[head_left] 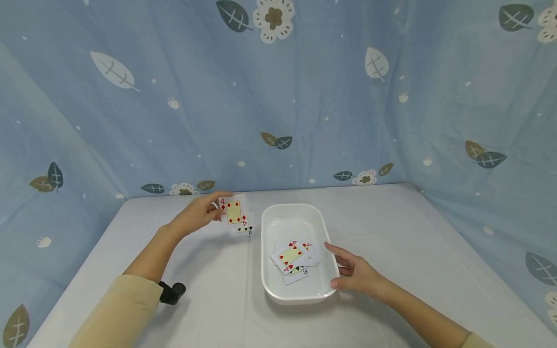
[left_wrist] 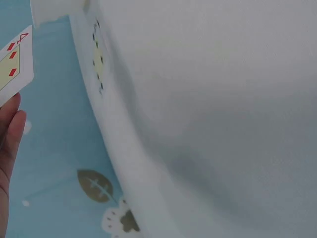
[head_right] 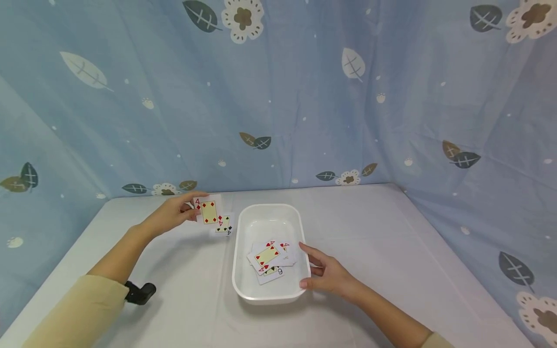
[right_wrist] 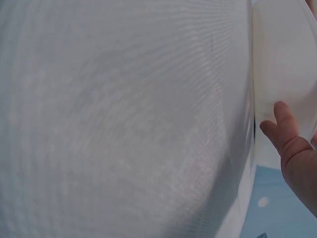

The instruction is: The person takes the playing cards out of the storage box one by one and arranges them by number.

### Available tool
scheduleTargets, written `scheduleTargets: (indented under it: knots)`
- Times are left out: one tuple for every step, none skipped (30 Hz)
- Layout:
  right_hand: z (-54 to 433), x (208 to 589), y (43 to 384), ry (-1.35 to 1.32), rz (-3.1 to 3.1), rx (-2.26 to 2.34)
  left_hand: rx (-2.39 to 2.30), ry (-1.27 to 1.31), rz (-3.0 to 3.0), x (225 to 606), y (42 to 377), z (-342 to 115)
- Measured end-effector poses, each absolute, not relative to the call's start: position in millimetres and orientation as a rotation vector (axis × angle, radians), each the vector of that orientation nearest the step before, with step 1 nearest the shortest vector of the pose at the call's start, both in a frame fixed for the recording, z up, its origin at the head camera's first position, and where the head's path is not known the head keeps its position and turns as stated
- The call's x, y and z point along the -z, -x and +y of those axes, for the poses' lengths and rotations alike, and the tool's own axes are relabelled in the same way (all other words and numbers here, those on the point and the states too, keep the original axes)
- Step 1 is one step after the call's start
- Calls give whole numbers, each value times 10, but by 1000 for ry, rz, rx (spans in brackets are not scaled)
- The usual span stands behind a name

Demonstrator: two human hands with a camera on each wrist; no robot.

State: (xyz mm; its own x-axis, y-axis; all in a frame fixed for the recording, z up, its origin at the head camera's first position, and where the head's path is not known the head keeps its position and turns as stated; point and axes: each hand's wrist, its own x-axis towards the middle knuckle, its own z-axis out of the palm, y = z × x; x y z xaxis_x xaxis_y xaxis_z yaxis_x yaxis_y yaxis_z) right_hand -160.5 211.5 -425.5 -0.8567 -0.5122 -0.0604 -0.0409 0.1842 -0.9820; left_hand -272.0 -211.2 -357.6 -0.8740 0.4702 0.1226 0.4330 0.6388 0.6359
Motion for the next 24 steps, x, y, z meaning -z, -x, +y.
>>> scheduleTargets:
  knots:
    - [2114, 4254, 1605, 519, 2093, 1713, -1064, -765, 2797, 3593, 2724, -2141]
    - [2113, 4252, 1605, 513, 2093, 1713, -1064, -761, 2801, 3608, 2728, -2169]
    - [2113, 4251, 1605, 505, 2096, 1711, -1056, -757, 2807, 3621, 2730, -2197]
    - [2113, 4250, 1605, 502, 2096, 1710, -1048, -752, 2815, 3633, 2732, -2224]
    - [2112, 4251, 1606, 507, 2100, 1709, -1037, -745, 2823, 3643, 2733, -2249]
    - [2114, 4253, 1608, 513, 2103, 1706, -1028, -739, 2827, 3652, 2735, -2274]
    - [2115, 4255, 1609, 513, 2104, 1706, -1016, -730, 2834, 3658, 2735, -2298]
    - [2116, 4254, 1609, 507, 2103, 1707, -1001, -723, 2843, 3662, 2735, -2321]
    - [2119, 4255, 1610, 503, 2103, 1708, -992, -713, 2848, 3666, 2736, -2341]
    - [2120, 4256, 1611, 502, 2100, 1709, -987, -699, 2852, 3670, 2737, -2364]
    - [2121, 4257, 1612, 497, 2101, 1708, -980, -686, 2854, 3675, 2740, -2388]
    - [2122, 4256, 1612, 489, 2100, 1708, -976, -673, 2856, 3679, 2742, -2409]
    - [2121, 4255, 1612, 483, 2100, 1709, -974, -661, 2858, 3682, 2744, -2429]
    - [2121, 4253, 1612, 484, 2101, 1709, -973, -653, 2859, 3686, 2748, -2448]
    - [2119, 4254, 1613, 491, 2102, 1707, -971, -649, 2860, 3691, 2755, -2465]
    - [2118, 4252, 1613, 497, 2102, 1707, -967, -649, 2860, 3697, 2762, -2481]
    - [2117, 4248, 1613, 497, 2105, 1707, -962, -649, 2862, 3704, 2770, -2494]
    - [2116, 4245, 1611, 498, 2103, 1707, -953, -648, 2865, 3713, 2778, -2505]
    - [2115, 4242, 1611, 504, 2109, 1704, -941, -643, 2868, 3724, 2788, -2515]
    - [2115, 4240, 1610, 511, 2112, 1702, -927, -639, 2867, 3736, 2798, -2524]
    - [2117, 4239, 1609, 517, 2112, 1701, -915, -629, 2864, 3750, 2807, -2531]
    - [2118, 4237, 1607, 517, 2113, 1701, -901, -612, 2863, 3765, 2815, -2537]
    - [2120, 4237, 1605, 519, 2116, 1698, -886, -593, 2861, 3782, 2824, -2541]
    - [2121, 4240, 1606, 528, 2115, 1700, -871, -579, 2860, 3798, 2834, -2543]
